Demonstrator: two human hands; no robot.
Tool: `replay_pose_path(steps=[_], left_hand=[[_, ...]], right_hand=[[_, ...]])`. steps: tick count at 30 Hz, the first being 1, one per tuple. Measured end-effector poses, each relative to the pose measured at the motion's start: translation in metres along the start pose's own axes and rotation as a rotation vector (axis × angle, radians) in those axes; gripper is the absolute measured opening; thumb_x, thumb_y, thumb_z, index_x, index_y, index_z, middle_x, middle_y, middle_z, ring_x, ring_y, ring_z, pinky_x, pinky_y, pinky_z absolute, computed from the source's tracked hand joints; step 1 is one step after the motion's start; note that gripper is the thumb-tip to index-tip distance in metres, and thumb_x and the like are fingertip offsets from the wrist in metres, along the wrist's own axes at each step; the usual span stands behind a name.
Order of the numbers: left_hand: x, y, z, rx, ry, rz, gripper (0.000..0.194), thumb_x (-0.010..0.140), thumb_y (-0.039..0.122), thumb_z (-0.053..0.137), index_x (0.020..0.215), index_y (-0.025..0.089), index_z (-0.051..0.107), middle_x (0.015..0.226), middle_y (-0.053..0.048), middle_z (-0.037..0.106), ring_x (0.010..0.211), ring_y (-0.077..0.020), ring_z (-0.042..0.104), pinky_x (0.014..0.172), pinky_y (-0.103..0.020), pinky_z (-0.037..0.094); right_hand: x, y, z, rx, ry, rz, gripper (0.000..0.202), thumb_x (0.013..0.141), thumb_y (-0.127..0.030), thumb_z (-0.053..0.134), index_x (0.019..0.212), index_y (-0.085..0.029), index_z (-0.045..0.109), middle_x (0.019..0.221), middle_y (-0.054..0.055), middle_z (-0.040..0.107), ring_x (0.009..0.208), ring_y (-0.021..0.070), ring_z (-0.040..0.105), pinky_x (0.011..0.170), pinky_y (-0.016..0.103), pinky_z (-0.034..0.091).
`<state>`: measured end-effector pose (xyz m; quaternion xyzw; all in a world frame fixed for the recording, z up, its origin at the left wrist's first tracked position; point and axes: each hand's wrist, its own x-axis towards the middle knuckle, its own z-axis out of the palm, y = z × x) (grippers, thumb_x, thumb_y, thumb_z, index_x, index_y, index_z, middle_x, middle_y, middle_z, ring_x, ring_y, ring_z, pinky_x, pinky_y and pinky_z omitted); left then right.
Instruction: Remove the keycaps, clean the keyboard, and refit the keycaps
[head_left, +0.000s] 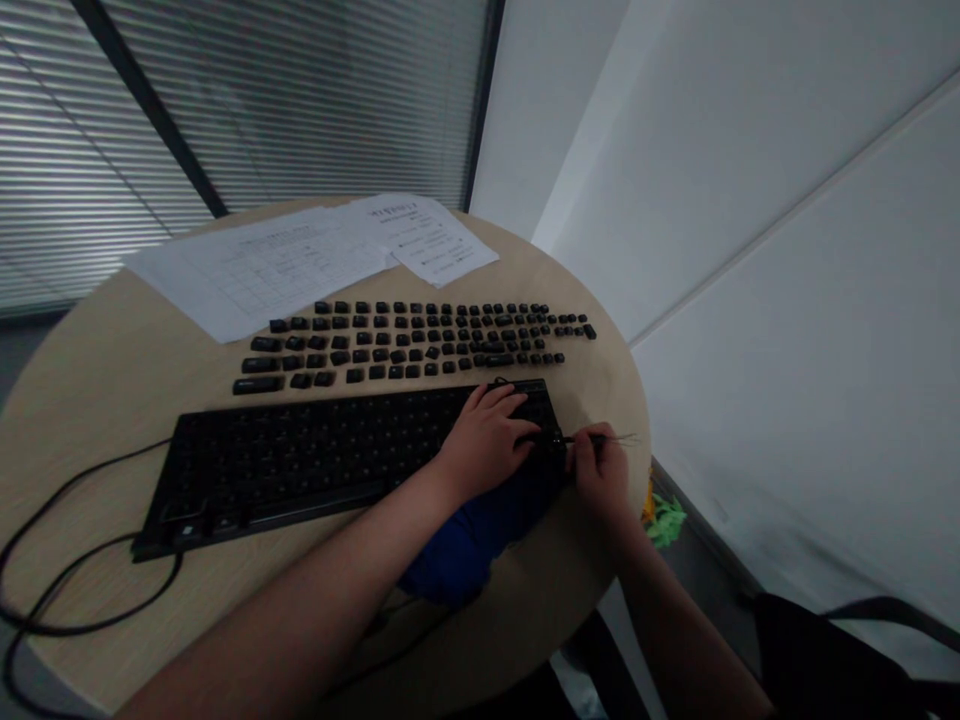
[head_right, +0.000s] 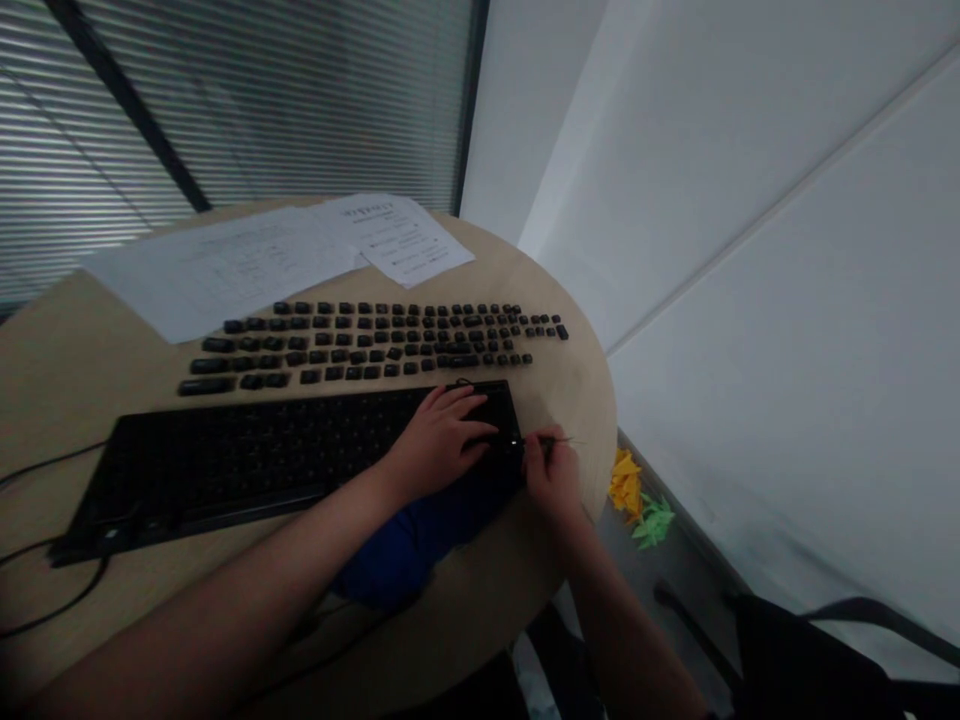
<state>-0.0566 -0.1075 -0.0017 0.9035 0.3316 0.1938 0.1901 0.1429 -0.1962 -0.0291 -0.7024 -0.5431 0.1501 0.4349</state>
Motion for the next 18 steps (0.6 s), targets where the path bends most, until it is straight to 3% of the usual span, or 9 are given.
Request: replay_pose_path(steps=[9, 18], left_hand=[[0.0, 0.0, 0.002, 0.012, 0.019, 0.016, 0.024, 0.093, 0.035, 0.064, 0.112, 0.032, 0.078, 0.143, -0.007, 0.06, 0.143, -0.0283, 0.043, 0.122, -0.054, 0.023], [0.0, -0.001, 0.003, 0.015, 0.027, 0.018, 0.023, 0.092, 0.035, 0.065, 0.112, 0.032, 0.078, 0.144, -0.006, 0.06, 0.142, -0.0282, 0.044, 0.121, -0.055, 0.024]], right_hand=[[0.006, -0.014, -0.001, -0.277, -0.161, -0.131, 0.026, 0.089, -0.047, 0.053, 0.083, -0.023, 0.06, 0.067, 0.005, 0.067, 0.054, 0.0205, 0.059, 0.05, 0.029, 0.039], [0.004, -0.011, -0.003, -0.131, -0.012, -0.043, 0.024, 0.094, -0.044, 0.051, 0.085, -0.022, 0.054, 0.057, 0.0, 0.058, 0.048, 0.0178, 0.055, 0.047, 0.028, 0.037]])
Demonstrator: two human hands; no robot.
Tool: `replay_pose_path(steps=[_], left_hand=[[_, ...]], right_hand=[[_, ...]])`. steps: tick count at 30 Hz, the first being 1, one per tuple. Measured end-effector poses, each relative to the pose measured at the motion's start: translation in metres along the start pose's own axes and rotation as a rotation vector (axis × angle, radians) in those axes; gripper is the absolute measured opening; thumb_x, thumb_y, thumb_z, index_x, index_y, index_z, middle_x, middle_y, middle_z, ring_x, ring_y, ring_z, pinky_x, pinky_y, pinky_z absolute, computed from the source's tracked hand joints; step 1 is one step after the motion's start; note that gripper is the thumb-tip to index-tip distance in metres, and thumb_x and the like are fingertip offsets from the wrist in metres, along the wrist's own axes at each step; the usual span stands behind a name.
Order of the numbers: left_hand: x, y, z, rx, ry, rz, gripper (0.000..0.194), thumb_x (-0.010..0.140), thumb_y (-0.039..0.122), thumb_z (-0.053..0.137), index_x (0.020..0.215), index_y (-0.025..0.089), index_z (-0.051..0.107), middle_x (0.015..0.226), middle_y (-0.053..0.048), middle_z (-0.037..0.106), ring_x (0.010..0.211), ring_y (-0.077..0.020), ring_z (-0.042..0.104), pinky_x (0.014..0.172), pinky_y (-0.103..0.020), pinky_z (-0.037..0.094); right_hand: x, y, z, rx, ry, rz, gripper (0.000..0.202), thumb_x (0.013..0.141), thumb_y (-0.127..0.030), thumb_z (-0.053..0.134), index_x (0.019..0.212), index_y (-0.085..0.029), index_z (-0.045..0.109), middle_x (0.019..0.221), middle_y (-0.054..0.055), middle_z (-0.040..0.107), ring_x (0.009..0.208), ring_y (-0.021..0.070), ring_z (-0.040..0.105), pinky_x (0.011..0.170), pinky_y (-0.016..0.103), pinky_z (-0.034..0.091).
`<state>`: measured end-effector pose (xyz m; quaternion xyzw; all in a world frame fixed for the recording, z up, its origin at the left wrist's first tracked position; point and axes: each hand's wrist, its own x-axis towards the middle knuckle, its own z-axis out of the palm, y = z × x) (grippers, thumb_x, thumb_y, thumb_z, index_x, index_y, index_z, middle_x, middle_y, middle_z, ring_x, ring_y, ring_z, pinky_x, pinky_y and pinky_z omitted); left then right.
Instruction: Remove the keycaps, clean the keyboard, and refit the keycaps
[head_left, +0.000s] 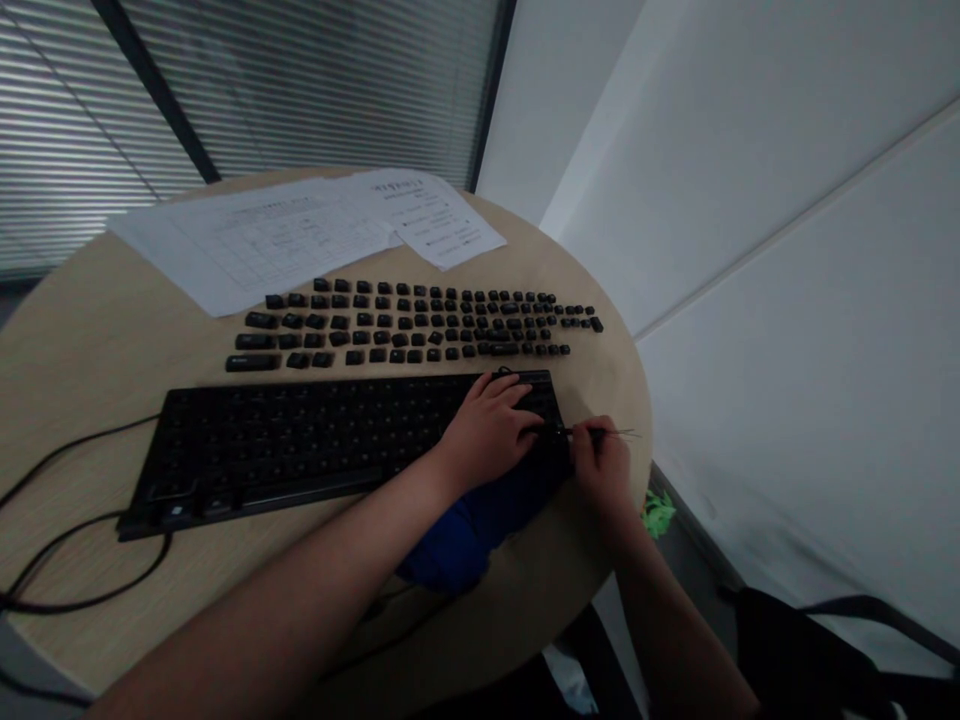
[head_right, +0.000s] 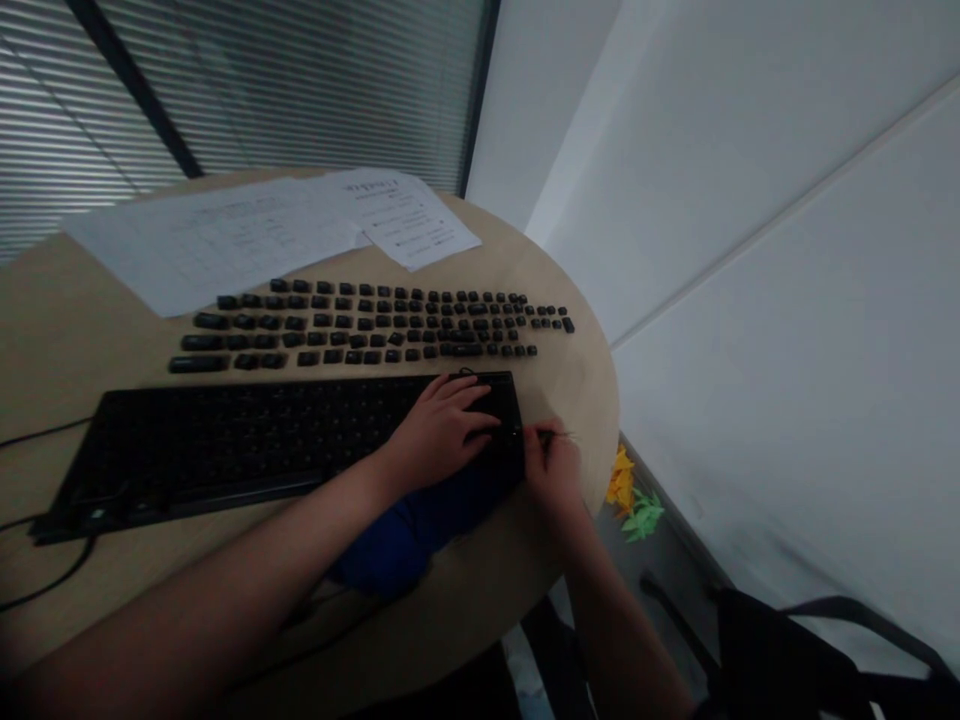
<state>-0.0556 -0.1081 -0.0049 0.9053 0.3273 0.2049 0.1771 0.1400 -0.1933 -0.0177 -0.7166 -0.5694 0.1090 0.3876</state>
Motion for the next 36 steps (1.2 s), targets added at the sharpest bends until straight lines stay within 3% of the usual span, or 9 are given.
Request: replay_pose_path(steps=[7, 13, 20, 25, 31, 36], left_hand=[[0.0, 0.0, -0.002, -0.006, -0.001, 0.0, 0.023, 0.092, 0.035, 0.065, 0.111, 0.032, 0.078, 0.143, -0.007, 0.061, 0.142, -0.0287, 0.044, 0.121, -0.055, 0.025], [0.0, 0.0, -0.002, -0.013, 0.006, 0.0, 0.023, 0.091, 0.034, 0.066, 0.111, 0.032, 0.078, 0.143, -0.006, 0.06, 0.142, -0.0288, 0.044, 0.122, -0.056, 0.025], [0.003, 0.001, -0.005, -0.038, -0.021, -0.024, 0.024, 0.09, 0.032, 0.067, 0.111, 0.032, 0.078, 0.144, -0.006, 0.06, 0.142, -0.031, 0.044, 0.121, -0.058, 0.026], [0.005, 0.0, -0.005, -0.041, -0.052, -0.041, 0.025, 0.09, 0.033, 0.067, 0.113, 0.033, 0.078, 0.146, -0.006, 0.059, 0.143, -0.0316, 0.042, 0.121, -0.059, 0.025], [0.006, -0.001, -0.005, -0.036, -0.054, -0.042, 0.024, 0.09, 0.032, 0.068, 0.112, 0.034, 0.078, 0.146, -0.006, 0.059, 0.143, -0.0314, 0.042, 0.122, -0.058, 0.025], [0.005, -0.001, -0.004, -0.046, -0.037, -0.039, 0.025, 0.09, 0.032, 0.068, 0.113, 0.034, 0.078, 0.145, -0.005, 0.059, 0.143, -0.031, 0.043, 0.122, -0.058, 0.024]], right_hand=[[-0.004, 0.013, 0.004, 0.238, 0.047, 0.084, 0.022, 0.098, -0.043, 0.051, 0.089, -0.023, 0.051, 0.054, -0.006, 0.055, 0.048, 0.0143, 0.054, 0.049, 0.025, 0.04], [-0.004, 0.01, 0.007, 0.382, 0.078, 0.139, 0.027, 0.097, -0.048, 0.053, 0.088, -0.023, 0.052, 0.052, -0.008, 0.05, 0.044, 0.0115, 0.048, 0.045, 0.023, 0.034], [0.007, 0.004, 0.008, 0.671, 0.102, 0.362, 0.038, 0.094, -0.06, 0.055, 0.085, -0.024, 0.049, 0.049, -0.012, 0.042, 0.038, 0.0091, 0.043, 0.037, 0.02, 0.033], [0.018, 0.006, 0.004, 0.701, 0.075, 0.478, 0.042, 0.089, -0.064, 0.06, 0.085, -0.023, 0.051, 0.047, -0.012, 0.042, 0.036, 0.0086, 0.043, 0.034, 0.018, 0.032], [0.03, 0.009, -0.005, 0.719, -0.085, 0.597, 0.043, 0.085, -0.065, 0.062, 0.091, -0.024, 0.05, 0.05, -0.012, 0.045, 0.035, 0.0103, 0.045, 0.03, 0.018, 0.028], [0.025, 0.004, -0.006, 0.72, -0.026, 0.578, 0.041, 0.087, -0.063, 0.06, 0.088, -0.024, 0.05, 0.05, -0.011, 0.045, 0.036, 0.01, 0.045, 0.03, 0.017, 0.03]])
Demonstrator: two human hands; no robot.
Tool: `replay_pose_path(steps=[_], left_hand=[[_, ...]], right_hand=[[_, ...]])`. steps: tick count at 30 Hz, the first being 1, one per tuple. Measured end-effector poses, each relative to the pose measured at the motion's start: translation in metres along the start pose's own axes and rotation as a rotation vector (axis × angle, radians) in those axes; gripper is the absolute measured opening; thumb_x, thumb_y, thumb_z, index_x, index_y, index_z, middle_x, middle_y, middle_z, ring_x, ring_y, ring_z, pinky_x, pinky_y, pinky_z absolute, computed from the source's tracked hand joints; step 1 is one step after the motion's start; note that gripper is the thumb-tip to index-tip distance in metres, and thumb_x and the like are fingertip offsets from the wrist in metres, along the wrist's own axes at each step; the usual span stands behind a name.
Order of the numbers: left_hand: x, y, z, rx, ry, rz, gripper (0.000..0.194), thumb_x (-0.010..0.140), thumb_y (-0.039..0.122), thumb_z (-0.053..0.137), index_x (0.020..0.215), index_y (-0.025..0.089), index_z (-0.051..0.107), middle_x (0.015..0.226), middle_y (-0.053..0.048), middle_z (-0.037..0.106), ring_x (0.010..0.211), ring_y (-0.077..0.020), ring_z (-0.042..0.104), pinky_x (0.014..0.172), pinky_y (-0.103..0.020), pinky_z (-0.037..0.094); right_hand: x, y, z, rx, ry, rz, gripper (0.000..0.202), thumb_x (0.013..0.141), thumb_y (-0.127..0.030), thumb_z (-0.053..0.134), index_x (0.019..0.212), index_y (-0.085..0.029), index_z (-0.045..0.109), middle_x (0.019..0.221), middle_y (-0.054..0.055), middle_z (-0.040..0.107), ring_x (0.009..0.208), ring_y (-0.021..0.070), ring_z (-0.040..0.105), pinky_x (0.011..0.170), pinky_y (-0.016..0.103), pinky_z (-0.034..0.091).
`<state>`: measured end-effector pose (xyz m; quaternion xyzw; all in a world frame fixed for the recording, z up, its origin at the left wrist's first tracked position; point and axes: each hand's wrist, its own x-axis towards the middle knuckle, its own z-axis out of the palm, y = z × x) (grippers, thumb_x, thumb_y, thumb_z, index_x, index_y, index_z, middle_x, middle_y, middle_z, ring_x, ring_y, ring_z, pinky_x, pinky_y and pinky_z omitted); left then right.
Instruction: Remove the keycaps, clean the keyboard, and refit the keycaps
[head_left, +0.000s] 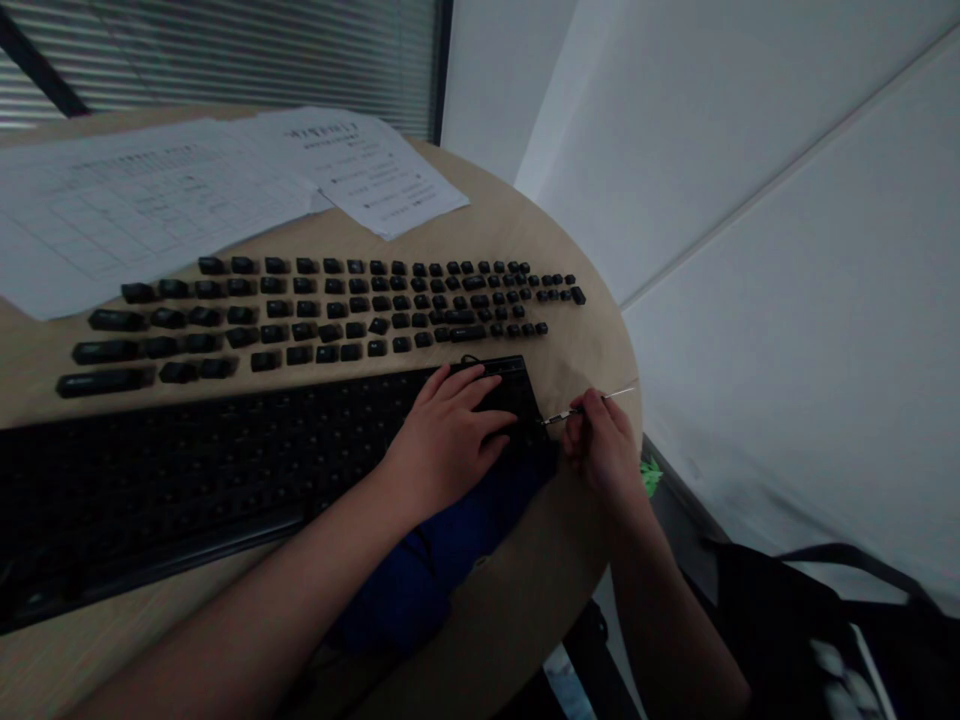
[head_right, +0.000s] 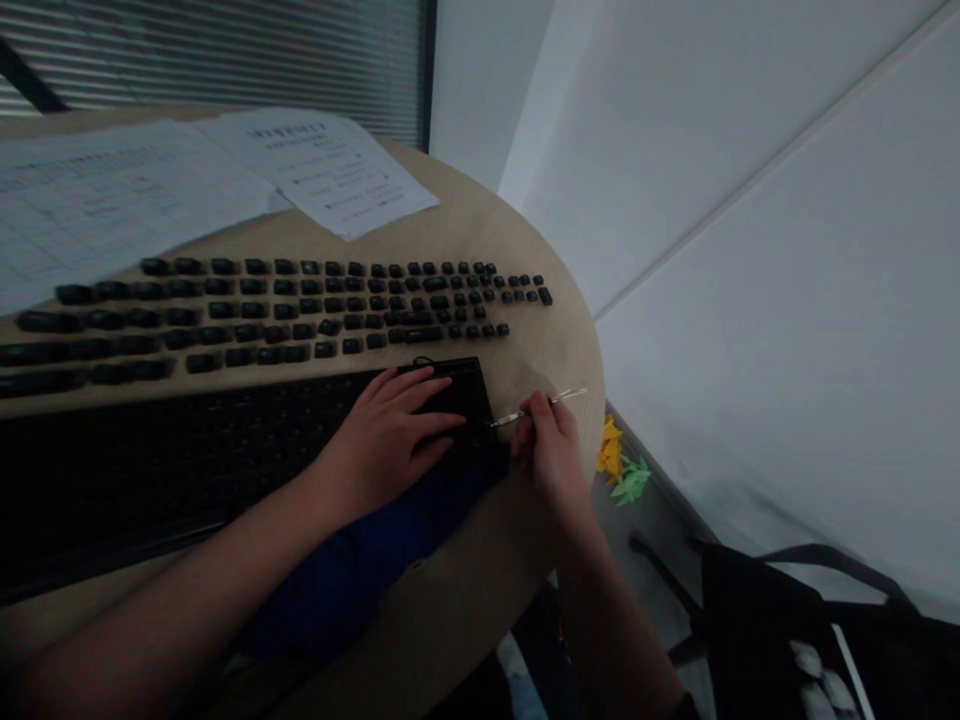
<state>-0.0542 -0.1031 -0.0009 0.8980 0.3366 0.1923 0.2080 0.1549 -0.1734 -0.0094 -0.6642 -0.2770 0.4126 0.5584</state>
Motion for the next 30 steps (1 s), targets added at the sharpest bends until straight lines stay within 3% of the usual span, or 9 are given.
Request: replay_pose_path(steps=[5, 12, 16, 19, 25, 30], left_hand=[[0.0, 0.0, 0.0, -0.005, -0.011, -0.005, 0.025, 0.09, 0.031, 0.068, 0.112, 0.033, 0.078, 0.146, -0.005, 0.059, 0.143, -0.0323, 0.043, 0.122, -0.059, 0.023], [0.001, 0.001, -0.001, 0.022, -0.004, 0.009, 0.025, 0.089, 0.031, 0.069, 0.112, 0.033, 0.078, 0.145, -0.007, 0.06, 0.142, -0.0316, 0.045, 0.121, -0.059, 0.027], [0.001, 0.0, -0.001, 0.028, -0.006, 0.007, 0.025, 0.089, 0.031, 0.069, 0.113, 0.033, 0.078, 0.145, -0.007, 0.059, 0.143, -0.0319, 0.044, 0.121, -0.06, 0.027], [0.0, 0.0, -0.001, 0.022, -0.008, 0.009, 0.026, 0.089, 0.031, 0.068, 0.113, 0.032, 0.078, 0.145, -0.007, 0.059, 0.143, -0.0325, 0.043, 0.121, -0.06, 0.026], [0.0, -0.001, 0.0, 0.021, 0.015, 0.02, 0.025, 0.089, 0.031, 0.068, 0.112, 0.032, 0.078, 0.145, -0.006, 0.06, 0.143, -0.0319, 0.043, 0.121, -0.059, 0.026], [0.0, 0.0, -0.001, 0.017, 0.005, 0.017, 0.026, 0.089, 0.031, 0.068, 0.113, 0.032, 0.078, 0.145, -0.007, 0.059, 0.143, -0.0322, 0.044, 0.121, -0.059, 0.026]], right_hand=[[0.001, 0.0, -0.003, -0.014, 0.018, 0.016, 0.041, 0.085, -0.063, 0.063, 0.088, -0.022, 0.054, 0.051, -0.009, 0.049, 0.037, 0.0101, 0.047, 0.029, 0.017, 0.029], [0.006, -0.01, -0.032, 0.006, -0.139, 0.203, 0.044, 0.079, -0.056, 0.072, 0.097, -0.02, 0.056, 0.069, 0.001, 0.067, 0.045, 0.0118, 0.058, 0.028, 0.015, 0.031], [-0.003, -0.014, -0.029, -0.017, -0.12, 0.067, 0.047, 0.08, -0.062, 0.07, 0.096, -0.02, 0.055, 0.074, 0.001, 0.068, 0.049, 0.013, 0.061, 0.03, 0.016, 0.037], [-0.013, -0.013, -0.019, -0.183, -0.125, -0.06, 0.046, 0.084, -0.064, 0.065, 0.096, -0.021, 0.055, 0.075, 0.001, 0.068, 0.053, 0.0151, 0.064, 0.032, 0.019, 0.042], [-0.03, -0.02, -0.006, -0.642, -0.099, -0.272, 0.031, 0.097, -0.051, 0.053, 0.094, -0.021, 0.059, 0.065, 0.0, 0.067, 0.049, 0.0147, 0.061, 0.039, 0.023, 0.04], [-0.033, -0.025, 0.002, -0.802, -0.103, -0.367, 0.025, 0.098, -0.043, 0.051, 0.089, -0.021, 0.06, 0.063, 0.001, 0.067, 0.051, 0.0164, 0.062, 0.048, 0.026, 0.042]])
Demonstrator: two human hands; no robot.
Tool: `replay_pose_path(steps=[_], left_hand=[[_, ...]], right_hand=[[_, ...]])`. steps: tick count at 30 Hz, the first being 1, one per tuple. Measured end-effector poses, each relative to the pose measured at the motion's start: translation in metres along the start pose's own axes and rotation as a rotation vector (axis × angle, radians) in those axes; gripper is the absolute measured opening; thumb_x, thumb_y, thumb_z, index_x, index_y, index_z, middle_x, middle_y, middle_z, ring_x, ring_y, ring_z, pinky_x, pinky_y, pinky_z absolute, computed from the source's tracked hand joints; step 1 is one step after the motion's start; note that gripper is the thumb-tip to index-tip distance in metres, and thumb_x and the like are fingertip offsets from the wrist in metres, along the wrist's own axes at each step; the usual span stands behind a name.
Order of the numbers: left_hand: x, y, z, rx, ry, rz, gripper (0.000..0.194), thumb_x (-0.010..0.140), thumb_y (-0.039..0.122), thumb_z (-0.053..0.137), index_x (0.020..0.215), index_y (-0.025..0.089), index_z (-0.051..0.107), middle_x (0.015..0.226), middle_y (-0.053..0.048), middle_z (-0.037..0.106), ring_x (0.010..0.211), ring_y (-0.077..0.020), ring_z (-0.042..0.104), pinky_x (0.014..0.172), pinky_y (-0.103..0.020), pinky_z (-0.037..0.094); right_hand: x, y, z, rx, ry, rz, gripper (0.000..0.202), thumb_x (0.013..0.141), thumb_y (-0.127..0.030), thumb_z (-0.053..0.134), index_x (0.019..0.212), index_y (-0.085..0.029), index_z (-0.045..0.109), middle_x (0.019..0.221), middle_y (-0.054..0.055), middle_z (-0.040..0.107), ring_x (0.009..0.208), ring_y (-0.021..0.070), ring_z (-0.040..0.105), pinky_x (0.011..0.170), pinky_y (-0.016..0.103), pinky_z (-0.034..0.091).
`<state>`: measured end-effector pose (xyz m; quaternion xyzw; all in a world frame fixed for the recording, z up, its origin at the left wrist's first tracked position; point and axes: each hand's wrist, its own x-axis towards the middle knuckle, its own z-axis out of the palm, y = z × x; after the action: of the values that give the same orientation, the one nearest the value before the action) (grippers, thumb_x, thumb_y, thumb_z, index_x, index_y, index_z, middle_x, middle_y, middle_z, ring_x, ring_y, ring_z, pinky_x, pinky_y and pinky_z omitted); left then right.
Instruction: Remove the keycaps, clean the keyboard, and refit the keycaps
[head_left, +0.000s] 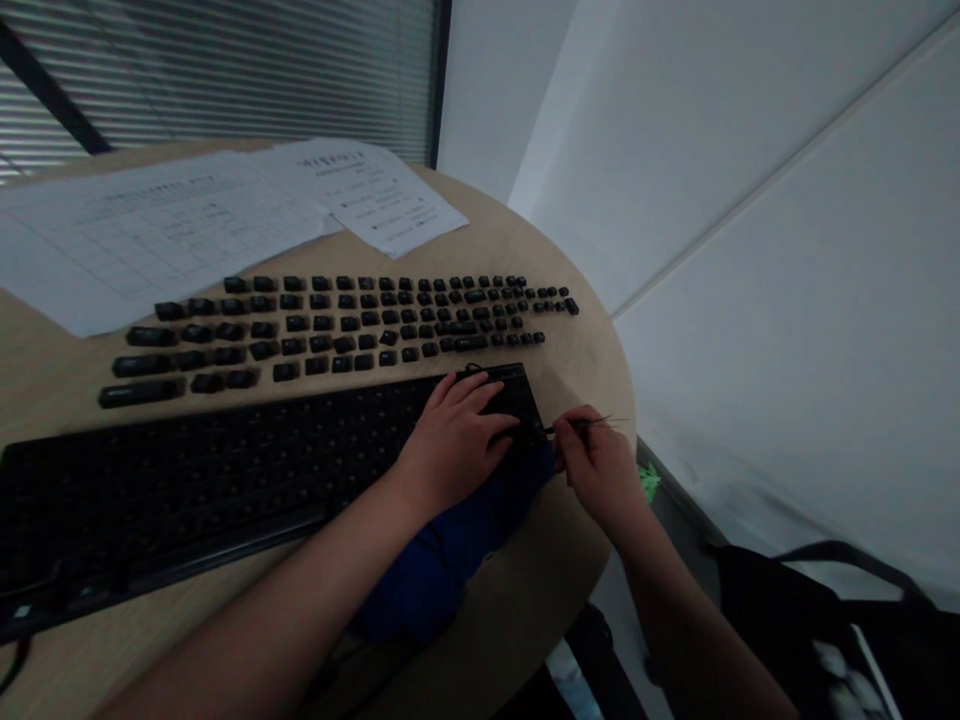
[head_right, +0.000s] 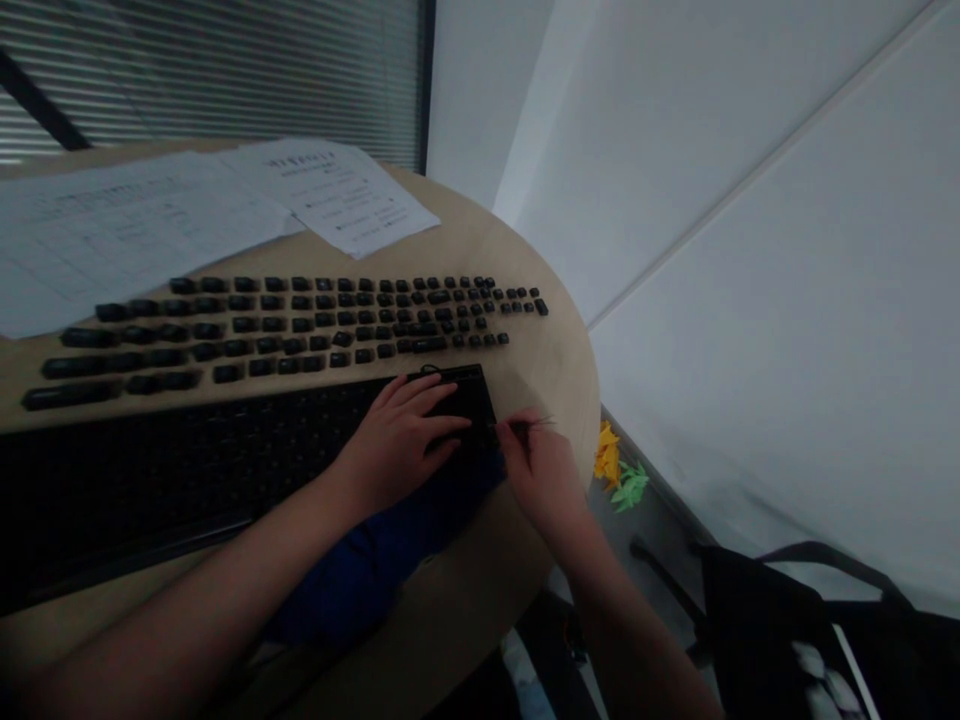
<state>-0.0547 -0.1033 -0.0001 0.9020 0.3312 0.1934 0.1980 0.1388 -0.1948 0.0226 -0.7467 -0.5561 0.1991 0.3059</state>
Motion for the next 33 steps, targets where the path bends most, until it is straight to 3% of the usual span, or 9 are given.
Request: replay_pose_path(steps=[6, 13, 21, 23, 28, 33], left_hand=[[-0.001, 0.001, 0.0, -0.031, 0.004, -0.01, 0.024, 0.09, 0.03, 0.067, 0.111, 0.031, 0.078, 0.145, -0.006, 0.059, 0.143, -0.0328, 0.043, 0.122, -0.06, 0.024], [-0.001, 0.001, 0.001, -0.001, 0.021, 0.002, 0.024, 0.09, 0.031, 0.067, 0.111, 0.031, 0.078, 0.143, -0.006, 0.061, 0.141, -0.0313, 0.045, 0.122, -0.058, 0.027], [-0.002, 0.001, 0.001, -0.019, 0.029, 0.002, 0.023, 0.09, 0.031, 0.068, 0.11, 0.032, 0.079, 0.143, -0.005, 0.06, 0.141, -0.031, 0.045, 0.122, -0.057, 0.026], [-0.002, 0.001, 0.001, -0.021, 0.033, -0.002, 0.023, 0.09, 0.031, 0.068, 0.11, 0.031, 0.078, 0.143, -0.006, 0.06, 0.141, -0.0308, 0.045, 0.122, -0.057, 0.026], [-0.001, 0.0, 0.001, -0.024, 0.015, -0.002, 0.023, 0.089, 0.031, 0.068, 0.11, 0.031, 0.079, 0.144, -0.007, 0.06, 0.142, -0.0313, 0.044, 0.122, -0.058, 0.025], [0.0, 0.0, -0.001, -0.021, -0.019, -0.025, 0.034, 0.087, 0.03, 0.071, 0.122, 0.028, 0.073, 0.148, -0.009, 0.057, 0.143, -0.0332, 0.042, 0.122, -0.06, 0.025]], right_hand=[[0.0, 0.004, 0.01, -0.044, 0.029, -0.024, 0.028, 0.098, -0.043, 0.048, 0.087, -0.021, 0.061, 0.061, 0.002, 0.067, 0.05, 0.0177, 0.061, 0.05, 0.028, 0.041], [-0.002, -0.003, 0.015, -0.243, 0.042, -0.159, 0.027, 0.096, -0.042, 0.049, 0.084, -0.022, 0.063, 0.073, 0.007, 0.071, 0.062, 0.0222, 0.066, 0.056, 0.031, 0.041], [-0.006, 0.018, 0.021, 0.069, 0.173, 0.013, 0.025, 0.096, -0.045, 0.054, 0.089, -0.022, 0.059, 0.061, 0.001, 0.066, 0.051, 0.0176, 0.062, 0.048, 0.027, 0.042], [-0.008, 0.018, 0.023, 0.167, 0.233, 0.016, 0.024, 0.096, -0.046, 0.054, 0.089, -0.023, 0.056, 0.059, -0.001, 0.063, 0.048, 0.0157, 0.059, 0.045, 0.025, 0.041], [-0.005, 0.013, 0.011, 0.412, 0.562, -0.08, 0.025, 0.101, -0.048, 0.047, 0.09, -0.025, 0.047, 0.053, -0.008, 0.052, 0.042, 0.0126, 0.052, 0.041, 0.023, 0.037], [-0.004, 0.018, 0.009, 0.378, 0.379, -0.123, 0.025, 0.1, -0.045, 0.053, 0.088, -0.023, 0.051, 0.055, -0.006, 0.056, 0.045, 0.0116, 0.053, 0.044, 0.023, 0.04]])
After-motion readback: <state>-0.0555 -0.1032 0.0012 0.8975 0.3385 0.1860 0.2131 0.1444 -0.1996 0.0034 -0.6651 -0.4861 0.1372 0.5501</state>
